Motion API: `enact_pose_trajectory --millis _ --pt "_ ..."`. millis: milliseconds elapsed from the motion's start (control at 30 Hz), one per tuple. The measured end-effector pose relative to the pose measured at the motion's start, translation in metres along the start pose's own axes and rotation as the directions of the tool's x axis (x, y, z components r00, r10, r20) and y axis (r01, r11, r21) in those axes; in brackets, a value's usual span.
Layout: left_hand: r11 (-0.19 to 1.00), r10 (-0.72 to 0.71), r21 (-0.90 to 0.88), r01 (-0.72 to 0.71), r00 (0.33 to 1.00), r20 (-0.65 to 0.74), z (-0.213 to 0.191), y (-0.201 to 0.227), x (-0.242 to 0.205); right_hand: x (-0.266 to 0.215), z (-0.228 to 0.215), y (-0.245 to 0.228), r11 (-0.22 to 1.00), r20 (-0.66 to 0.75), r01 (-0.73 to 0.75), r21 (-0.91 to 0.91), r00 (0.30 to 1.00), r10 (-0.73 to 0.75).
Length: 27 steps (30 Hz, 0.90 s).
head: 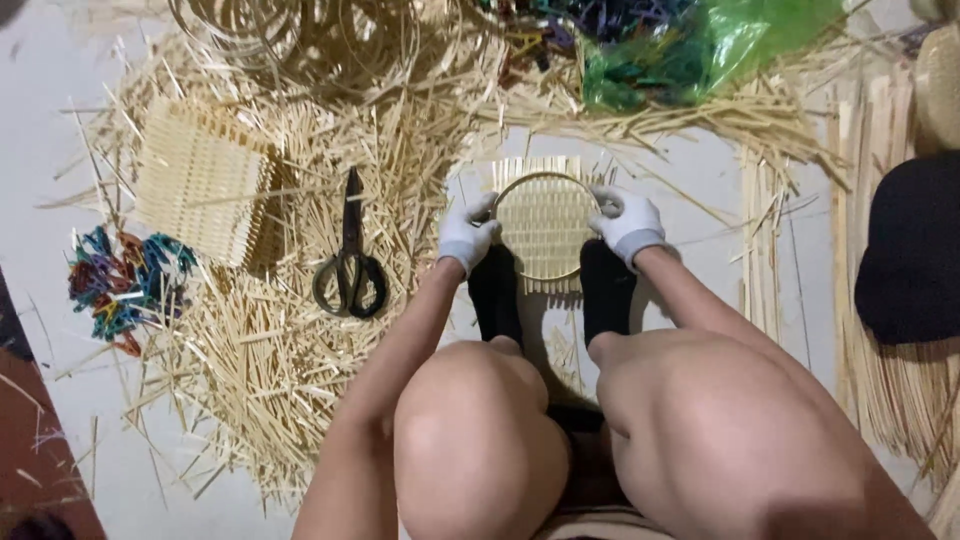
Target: Trimming and assembling woven bamboo or straw components for basket making using scissors.
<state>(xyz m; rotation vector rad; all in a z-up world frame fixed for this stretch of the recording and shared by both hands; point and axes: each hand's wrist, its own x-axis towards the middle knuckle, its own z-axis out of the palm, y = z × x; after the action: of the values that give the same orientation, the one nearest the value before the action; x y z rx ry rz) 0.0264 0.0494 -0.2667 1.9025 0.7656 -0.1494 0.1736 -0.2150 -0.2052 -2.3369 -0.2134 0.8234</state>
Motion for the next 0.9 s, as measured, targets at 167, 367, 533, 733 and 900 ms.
enact_pose_trajectory --millis 167,367,533,733,900 --pt "0.993 -0.071 -0.101 0.061 0.992 -0.100 0.004 0.018 -0.019 0.006 0.017 0.024 0.958 -0.034 0.095 0.270 0.995 -0.089" --pt "0.941 -0.212 -0.257 0.219 0.976 0.057 -0.001 -0.001 -0.013 0.021 0.007 0.025 0.976 0.096 0.007 0.216 0.995 -0.029" --pt "0.975 -0.060 -0.213 0.068 0.997 0.047 -0.016 0.018 -0.014 0.006 -0.033 -0.031 0.983 0.125 0.140 -0.119 0.984 -0.125" --pt "0.882 0.331 0.383 -0.274 0.939 -0.091 -0.023 0.093 -0.013 0.021 -0.016 -0.036 0.881 0.000 0.405 -0.245 0.909 -0.418" --pt "0.771 0.532 0.428 -0.472 0.846 -0.025 0.011 0.072 0.021 0.040 0.009 -0.019 0.911 -0.046 0.412 -0.017 0.910 -0.413"
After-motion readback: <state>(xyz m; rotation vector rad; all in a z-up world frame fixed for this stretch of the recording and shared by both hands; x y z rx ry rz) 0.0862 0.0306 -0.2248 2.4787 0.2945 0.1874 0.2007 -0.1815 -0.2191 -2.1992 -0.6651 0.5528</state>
